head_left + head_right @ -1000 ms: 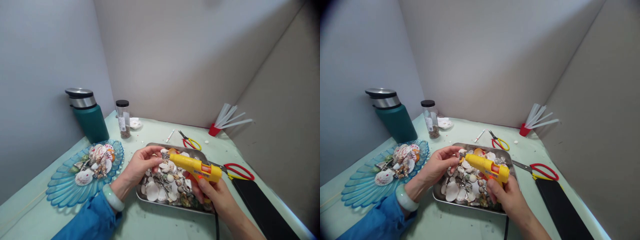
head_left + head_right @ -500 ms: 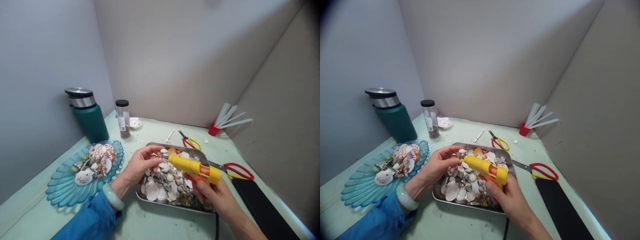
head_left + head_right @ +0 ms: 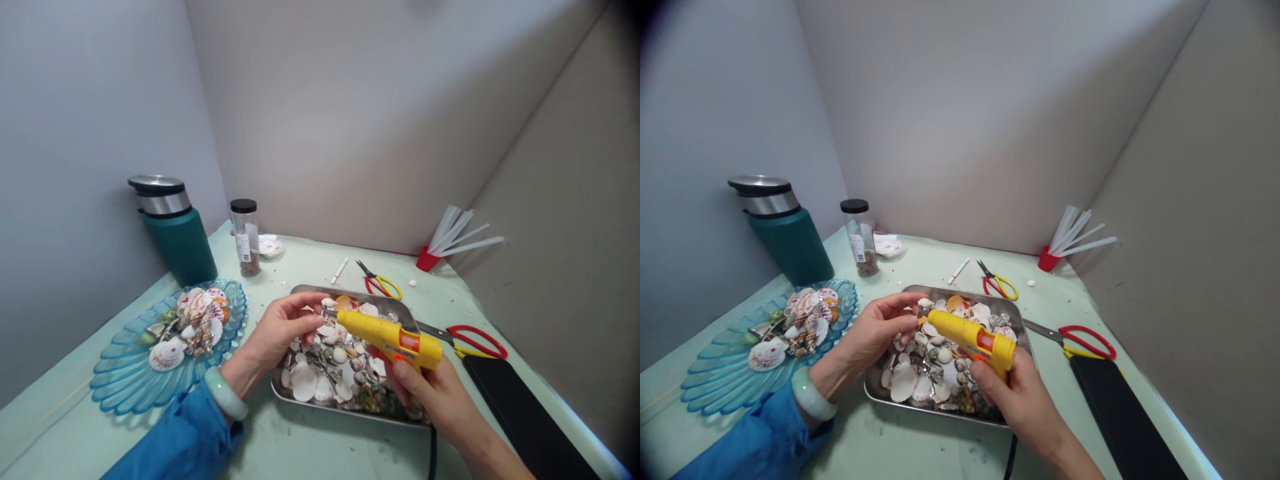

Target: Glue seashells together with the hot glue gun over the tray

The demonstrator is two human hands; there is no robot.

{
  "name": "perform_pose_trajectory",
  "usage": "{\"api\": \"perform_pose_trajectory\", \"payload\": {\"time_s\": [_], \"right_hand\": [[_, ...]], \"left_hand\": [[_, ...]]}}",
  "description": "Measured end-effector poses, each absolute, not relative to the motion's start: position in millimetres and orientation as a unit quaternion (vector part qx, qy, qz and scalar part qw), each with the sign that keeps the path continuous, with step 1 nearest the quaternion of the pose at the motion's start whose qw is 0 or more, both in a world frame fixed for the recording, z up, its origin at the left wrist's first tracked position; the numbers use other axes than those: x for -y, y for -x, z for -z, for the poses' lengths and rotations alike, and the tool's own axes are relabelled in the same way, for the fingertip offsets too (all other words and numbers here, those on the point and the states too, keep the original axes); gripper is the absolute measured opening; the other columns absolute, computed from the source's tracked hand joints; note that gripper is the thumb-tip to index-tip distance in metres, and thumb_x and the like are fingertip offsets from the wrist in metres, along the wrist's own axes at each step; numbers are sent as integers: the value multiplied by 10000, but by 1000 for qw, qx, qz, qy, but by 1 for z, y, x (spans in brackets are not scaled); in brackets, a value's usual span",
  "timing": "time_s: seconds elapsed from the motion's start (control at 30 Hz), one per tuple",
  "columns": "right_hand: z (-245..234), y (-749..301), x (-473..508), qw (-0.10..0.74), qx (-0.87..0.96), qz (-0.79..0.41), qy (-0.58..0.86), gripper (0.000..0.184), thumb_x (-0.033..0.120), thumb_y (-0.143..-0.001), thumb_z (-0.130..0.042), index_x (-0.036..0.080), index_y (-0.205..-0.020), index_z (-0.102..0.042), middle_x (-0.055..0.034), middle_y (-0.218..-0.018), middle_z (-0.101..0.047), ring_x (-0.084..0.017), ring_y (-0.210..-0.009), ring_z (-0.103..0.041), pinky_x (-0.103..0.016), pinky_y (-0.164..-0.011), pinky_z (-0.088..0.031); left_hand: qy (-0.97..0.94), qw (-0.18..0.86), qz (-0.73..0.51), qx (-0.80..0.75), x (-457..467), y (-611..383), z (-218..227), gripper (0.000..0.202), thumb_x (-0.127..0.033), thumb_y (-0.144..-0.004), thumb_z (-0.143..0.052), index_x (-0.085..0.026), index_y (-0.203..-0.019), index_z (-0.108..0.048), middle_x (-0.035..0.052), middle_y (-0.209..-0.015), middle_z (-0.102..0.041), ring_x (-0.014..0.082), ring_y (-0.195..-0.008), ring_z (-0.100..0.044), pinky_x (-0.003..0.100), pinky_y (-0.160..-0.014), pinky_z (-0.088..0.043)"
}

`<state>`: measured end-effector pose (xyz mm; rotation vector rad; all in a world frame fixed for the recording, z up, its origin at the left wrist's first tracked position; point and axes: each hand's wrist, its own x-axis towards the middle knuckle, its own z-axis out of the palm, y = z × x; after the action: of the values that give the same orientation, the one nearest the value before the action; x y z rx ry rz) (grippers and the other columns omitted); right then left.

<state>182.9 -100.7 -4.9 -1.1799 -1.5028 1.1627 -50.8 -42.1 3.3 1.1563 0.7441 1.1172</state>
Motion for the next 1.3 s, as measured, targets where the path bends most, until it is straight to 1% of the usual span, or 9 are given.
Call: {"api": "perform_pose_trajectory", "payload": {"time_s": [0.17, 0.33, 0.43, 0.63, 0.77, 1.0, 1.07, 1.2, 1.3], "right_hand": [[4, -183, 100, 429, 617, -467, 466, 458, 577, -795, -581, 126, -866, -621, 34, -498, -425, -102, -468, -397, -219, -415, -336], [3, -183, 99, 432, 616, -465, 467, 466, 576, -786, -593, 124, -898, -619, 35, -503, -431, -97, -456, -384, -218, -408, -340], [3, -183, 99, 432, 621, -455, 470, 455, 575, -788, -591, 130, -869, -631, 33, -498, -425, -106, -471, -393, -222, -417, -354], [3, -183, 99, 437, 627, -438, 473, 490, 563, -776, -611, 122, -983, -661, 35, -479, -430, -119, -465, -407, -252, -471, -427], [3, -183, 99, 429, 631, -439, 474, 494, 569, -778, -602, 117, -966, -670, 30, -494, -438, -109, -457, -390, -240, -447, -406], [2, -185, 99, 430, 646, -427, 464, 504, 550, -791, -597, 125, -1055, -657, 26, -497, -457, -112, -437, -384, -241, -434, -393], [0, -184, 99, 430, 648, -429, 459, 479, 554, -792, -593, 133, -1007, -667, 25, -490, -452, -113, -434, -382, -240, -423, -386], [-2, -184, 100, 429, 659, -430, 444, 408, 549, -804, -580, 151, -835, -665, 24, -480, -437, -114, -455, -398, -234, -441, -391], [-4, -184, 100, 430, 653, -432, 449, 421, 549, -802, -583, 140, -863, -659, 24, -493, -447, -109, -459, -396, -230, -443, -390]], "left_hand": [[-503, 630, -488, -333, 42, 51, -2, 343, -205, -682, -741, -216, -1022, -695, -19, -812, -562, 19, -498, -467, 172, -459, -400], [-498, 635, -488, -333, 42, 50, -3, 350, -200, -681, -743, -207, -1027, -688, -16, -818, -561, 16, -490, -459, 172, -454, -396], [-497, 637, -488, -330, 43, 50, -4, 356, -209, -681, -750, -202, -1030, -680, -14, -829, -554, 17, -498, -468, 166, -454, -397], [-498, 636, -488, -333, 43, 50, -4, 337, -202, -685, -744, -205, -1016, -683, -21, -824, -551, 12, -486, -468, 166, -452, -392], [-496, 634, -489, -337, 43, 50, -5, 336, -201, -681, -742, -206, -1013, -687, -20, -819, -546, 17, -482, -471, 172, -449, -383], [-493, 631, -499, -333, 43, 49, -4, 331, -199, -674, -746, -213, -1001, -696, -24, -804, -537, 24, -503, -459, 166, -439, -373], [-492, 629, -500, -335, 42, 49, -3, 339, -203, -670, -749, -206, -1005, -696, -21, -794, -543, 31, -513, -456, 167, -436, -372], [-497, 630, -497, -331, 42, 50, -3, 342, -205, -670, -752, -204, -1008, -696, -18, -775, -560, 38, -520, -457, 168, -442, -373], [-502, 629, -494, -329, 42, 50, -4, 335, -203, -674, -750, -209, -1005, -698, -18, -769, -562, 39, -522, -458, 167, -446, -373]]}}
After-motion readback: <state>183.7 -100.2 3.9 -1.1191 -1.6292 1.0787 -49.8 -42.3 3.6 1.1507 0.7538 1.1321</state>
